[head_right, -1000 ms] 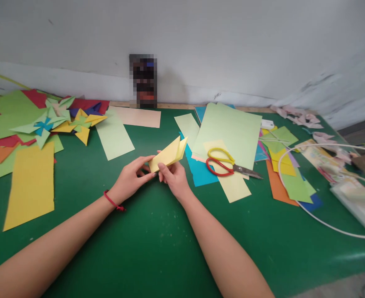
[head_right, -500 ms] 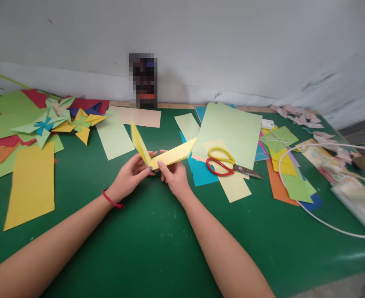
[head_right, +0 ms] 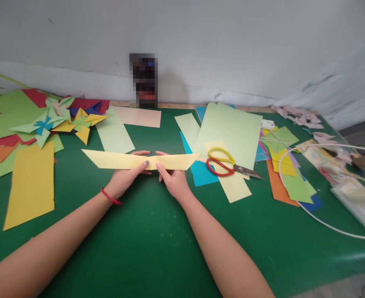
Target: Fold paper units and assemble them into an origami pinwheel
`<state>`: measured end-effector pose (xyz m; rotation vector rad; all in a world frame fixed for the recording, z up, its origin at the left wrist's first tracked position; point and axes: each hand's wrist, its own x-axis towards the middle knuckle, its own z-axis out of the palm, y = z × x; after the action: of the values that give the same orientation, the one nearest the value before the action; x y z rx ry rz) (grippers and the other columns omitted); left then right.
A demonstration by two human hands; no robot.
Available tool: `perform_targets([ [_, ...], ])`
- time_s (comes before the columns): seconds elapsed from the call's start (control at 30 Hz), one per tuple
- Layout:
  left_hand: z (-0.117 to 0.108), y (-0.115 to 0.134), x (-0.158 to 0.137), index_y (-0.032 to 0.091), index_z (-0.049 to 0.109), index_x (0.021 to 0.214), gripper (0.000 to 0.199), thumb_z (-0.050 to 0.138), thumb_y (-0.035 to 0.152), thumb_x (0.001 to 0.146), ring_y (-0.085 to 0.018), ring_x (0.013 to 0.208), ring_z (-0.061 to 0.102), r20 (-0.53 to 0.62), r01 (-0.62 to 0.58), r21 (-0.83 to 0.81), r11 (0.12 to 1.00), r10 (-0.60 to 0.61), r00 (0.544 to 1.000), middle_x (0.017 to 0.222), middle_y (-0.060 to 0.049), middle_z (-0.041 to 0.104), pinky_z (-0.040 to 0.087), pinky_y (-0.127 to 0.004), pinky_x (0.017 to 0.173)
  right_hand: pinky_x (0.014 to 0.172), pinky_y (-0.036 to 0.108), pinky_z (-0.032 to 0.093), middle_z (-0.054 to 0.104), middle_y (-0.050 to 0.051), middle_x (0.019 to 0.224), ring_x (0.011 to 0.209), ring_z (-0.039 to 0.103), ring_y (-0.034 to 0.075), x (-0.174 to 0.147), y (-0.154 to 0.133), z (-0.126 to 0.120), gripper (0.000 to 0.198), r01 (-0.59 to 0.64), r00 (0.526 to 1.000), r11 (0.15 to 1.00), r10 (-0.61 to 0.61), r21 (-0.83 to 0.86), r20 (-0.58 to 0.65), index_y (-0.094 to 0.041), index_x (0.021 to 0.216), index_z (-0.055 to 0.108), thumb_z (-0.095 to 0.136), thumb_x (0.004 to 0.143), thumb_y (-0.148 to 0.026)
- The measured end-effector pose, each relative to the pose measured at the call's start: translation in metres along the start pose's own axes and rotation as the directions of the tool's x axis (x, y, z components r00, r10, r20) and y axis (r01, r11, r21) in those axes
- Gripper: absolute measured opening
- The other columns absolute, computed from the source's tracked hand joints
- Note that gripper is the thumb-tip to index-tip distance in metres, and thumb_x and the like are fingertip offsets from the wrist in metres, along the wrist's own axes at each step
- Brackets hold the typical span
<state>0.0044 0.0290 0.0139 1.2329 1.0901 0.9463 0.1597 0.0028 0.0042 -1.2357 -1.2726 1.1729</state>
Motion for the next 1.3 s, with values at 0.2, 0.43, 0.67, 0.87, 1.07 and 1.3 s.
perform_targets([
  [0.2, 0.001, 0.000, -0.001, 0.017, 0.058, 0.102, 0.027, 0.057, 0.033, 0.079, -0.013, 0.063, 0.064, -0.044, 0.014, -0.024, 1.000, -0.015, 0.999, 0.093, -0.004, 0.065, 0.055, -0.030, 0.069, 0.041, 0.020, 0.032, 0.048, -0.007, 0.048, 0.040, 0.039, 0.007, 0.003, 0.001, -0.002, 0.043, -0.051, 0.998, 0.998, 0.052, 0.028, -0.023, -0.018, 0.120, 0.052, 0.054, 0.082, -0.037],
  [0.43, 0.001, 0.000, 0.000, 0.017, 0.057, 0.104, 0.030, 0.059, 0.031, 0.078, -0.012, 0.064, 0.064, -0.090, -0.026, -0.093, 0.995, 0.018, 0.996, 0.090, -0.004, 0.065, 0.056, -0.030, 0.069, 0.040, 0.020, 0.032, 0.049, -0.006, 0.047, 0.039, 0.040, 0.007, 0.005, 0.003, -0.004, 0.043, -0.065, 0.997, 0.995, 0.068, 0.072, -0.043, -0.015, 0.112, 0.055, 0.057, 0.078, -0.041],
  [0.67, -0.003, -0.001, -0.003, 0.023, 0.064, 0.104, 0.028, 0.058, 0.020, 0.077, -0.020, 0.102, 0.058, 0.355, -0.198, 0.019, 0.980, 0.178, 0.918, 0.120, -0.006, 0.058, 0.050, -0.033, 0.084, 0.033, 0.018, 0.027, 0.045, -0.009, 0.054, 0.036, 0.036, 0.004, 0.014, 0.007, -0.007, 0.047, -0.011, 0.948, 0.962, 0.097, 0.273, -0.302, -0.020, 0.117, 0.047, 0.060, 0.076, -0.041],
  [0.87, -0.003, 0.001, -0.001, 0.021, 0.063, 0.100, 0.022, 0.055, 0.023, 0.080, -0.016, 0.081, 0.063, 0.298, -0.091, 0.005, 0.996, 0.086, 0.951, 0.097, -0.004, 0.066, 0.054, -0.031, 0.073, 0.035, 0.017, 0.029, 0.046, -0.008, 0.054, 0.037, 0.036, 0.004, 0.010, 0.005, -0.007, 0.029, -0.013, 0.978, 0.970, 0.063, 0.244, -0.197, -0.021, 0.099, 0.058, 0.064, 0.074, -0.036],
  [1.07, -0.003, -0.004, 0.000, 0.020, 0.068, 0.091, 0.018, 0.061, 0.027, 0.077, -0.011, 0.062, 0.060, 0.191, -0.075, 0.090, 0.993, 0.057, 0.980, 0.080, -0.001, 0.067, 0.054, -0.028, 0.066, 0.037, 0.019, 0.031, 0.060, -0.002, 0.070, 0.040, 0.040, 0.004, 0.008, 0.004, -0.005, 0.030, -0.025, 0.991, 0.986, 0.046, 0.162, -0.124, -0.021, 0.102, 0.060, 0.053, 0.082, -0.043],
  [1.3, -0.006, -0.007, 0.006, 0.020, 0.060, 0.114, 0.041, 0.062, 0.029, 0.075, -0.014, 0.077, 0.062, -0.147, -0.155, 0.076, 0.985, 0.165, 0.975, 0.105, -0.005, 0.062, 0.056, -0.030, 0.073, 0.036, 0.019, 0.034, 0.063, 0.000, 0.081, 0.042, 0.046, 0.005, 0.011, 0.007, -0.006, 0.042, 0.005, 0.985, 0.981, 0.029, 0.195, -0.168, -0.024, 0.121, 0.047, 0.051, 0.082, -0.039],
])
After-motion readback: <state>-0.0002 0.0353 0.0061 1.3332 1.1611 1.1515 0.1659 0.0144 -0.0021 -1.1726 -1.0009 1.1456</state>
